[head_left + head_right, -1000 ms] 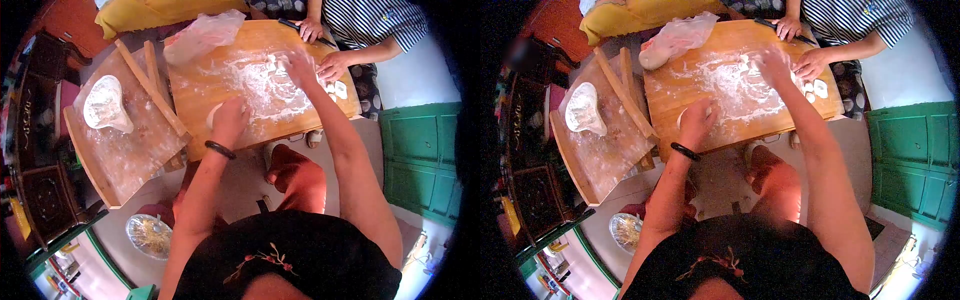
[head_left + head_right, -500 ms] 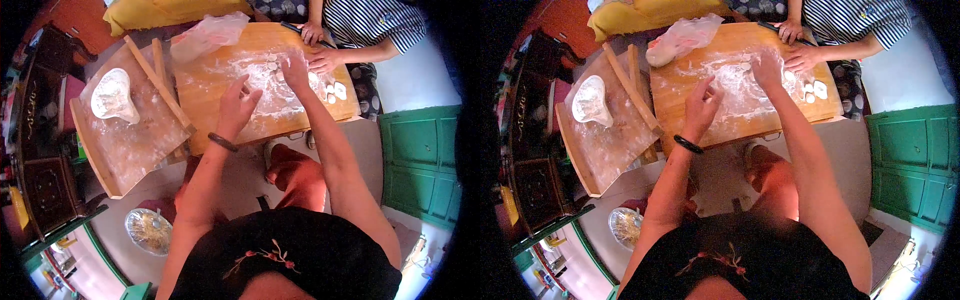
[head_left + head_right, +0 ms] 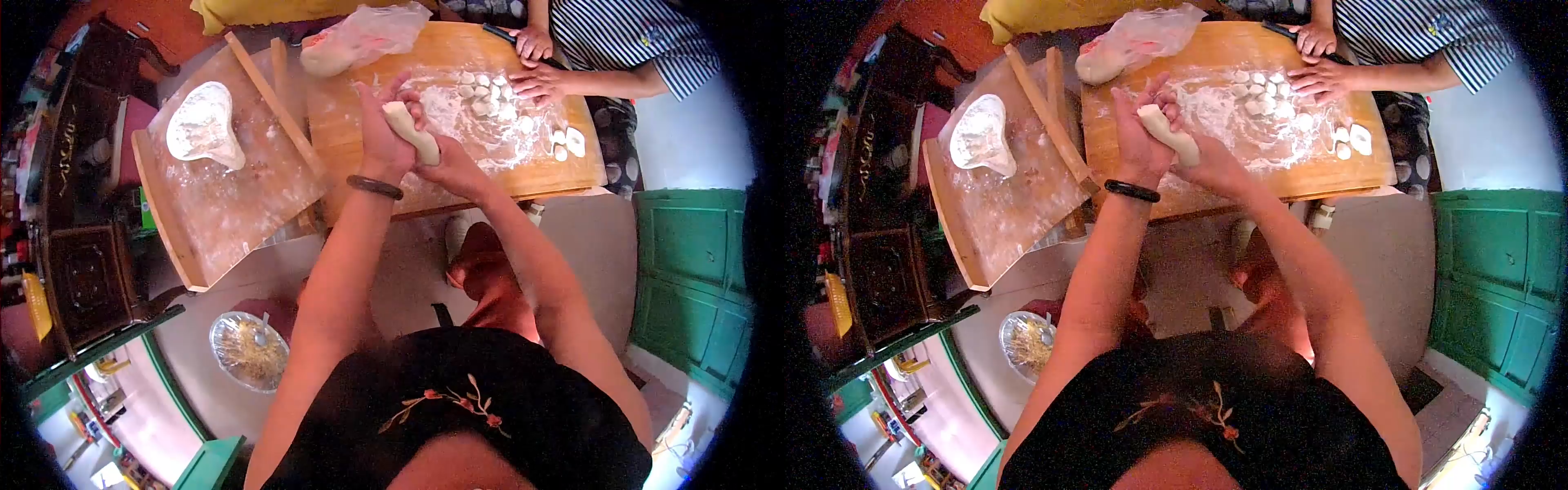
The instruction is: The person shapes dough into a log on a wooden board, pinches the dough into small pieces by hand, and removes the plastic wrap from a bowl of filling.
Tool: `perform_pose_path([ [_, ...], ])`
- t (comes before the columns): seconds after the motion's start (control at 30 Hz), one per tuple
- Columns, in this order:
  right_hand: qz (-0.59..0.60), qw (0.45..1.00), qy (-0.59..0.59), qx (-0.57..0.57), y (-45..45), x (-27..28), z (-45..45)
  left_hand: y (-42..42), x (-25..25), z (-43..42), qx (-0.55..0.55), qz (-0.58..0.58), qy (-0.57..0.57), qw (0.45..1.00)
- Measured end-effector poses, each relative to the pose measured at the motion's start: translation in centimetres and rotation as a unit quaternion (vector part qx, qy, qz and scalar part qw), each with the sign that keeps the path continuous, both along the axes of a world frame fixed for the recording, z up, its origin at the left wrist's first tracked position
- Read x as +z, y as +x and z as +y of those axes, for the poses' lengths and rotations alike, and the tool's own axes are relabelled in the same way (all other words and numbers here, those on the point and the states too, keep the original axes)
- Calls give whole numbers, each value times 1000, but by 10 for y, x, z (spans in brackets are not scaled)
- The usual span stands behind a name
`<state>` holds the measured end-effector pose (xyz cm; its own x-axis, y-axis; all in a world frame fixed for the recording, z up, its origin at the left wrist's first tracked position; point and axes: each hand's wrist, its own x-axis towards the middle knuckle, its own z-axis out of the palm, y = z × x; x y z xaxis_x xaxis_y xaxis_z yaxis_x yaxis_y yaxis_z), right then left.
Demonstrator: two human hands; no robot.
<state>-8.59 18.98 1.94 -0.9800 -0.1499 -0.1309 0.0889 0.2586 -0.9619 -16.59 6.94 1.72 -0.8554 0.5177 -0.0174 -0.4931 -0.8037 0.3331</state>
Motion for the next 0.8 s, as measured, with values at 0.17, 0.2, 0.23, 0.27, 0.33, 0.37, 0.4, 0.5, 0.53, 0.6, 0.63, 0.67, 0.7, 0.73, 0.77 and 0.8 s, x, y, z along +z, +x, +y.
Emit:
perform_pose_path([
  [0.17,41,982,178,-56,-11,-7,6,13,3,20,77,-10,-184,980],
  [0.2,51,975,206,-61,-11,-2,6,16,-1,18,40,34,-248,967],
  [0.23,62,968,233,-66,-12,6,6,19,-4,18,2,79,-312,947],
  [0.27,72,960,259,-72,-12,10,6,28,-8,23,21,89,-308,947],
  [0.33,23,951,302,-60,-13,3,6,30,-7,25,66,100,-330,936],
  [0.37,-1,945,323,-55,-13,1,6,32,-6,26,87,106,-341,930],
  [0.4,-2,946,317,-65,-12,2,5,34,-3,26,90,100,-334,933],
  [0.5,18,949,300,-98,-9,0,1,35,8,28,118,82,-298,944],
  [0.53,34,950,290,-115,-7,-9,2,34,14,27,133,76,-283,947],
  [0.6,57,953,257,-148,-4,-20,-1,31,14,27,147,59,-241,957],
  [0.63,66,956,235,-163,-5,-22,-3,26,10,28,149,48,-213,964],
  [0.67,74,958,214,-176,-6,-25,-3,23,6,29,149,35,-185,971],
  [0.7,72,961,212,-161,-5,-30,-1,24,9,28,145,5,-155,977],
  [0.73,72,964,211,-146,-7,-34,1,23,13,25,139,-23,-125,982],
  [0.77,73,966,210,-131,-9,-36,5,21,16,23,134,-51,-93,985],
  [0.8,75,963,224,-127,-8,-36,6,19,21,21,140,-61,-120,981],
])
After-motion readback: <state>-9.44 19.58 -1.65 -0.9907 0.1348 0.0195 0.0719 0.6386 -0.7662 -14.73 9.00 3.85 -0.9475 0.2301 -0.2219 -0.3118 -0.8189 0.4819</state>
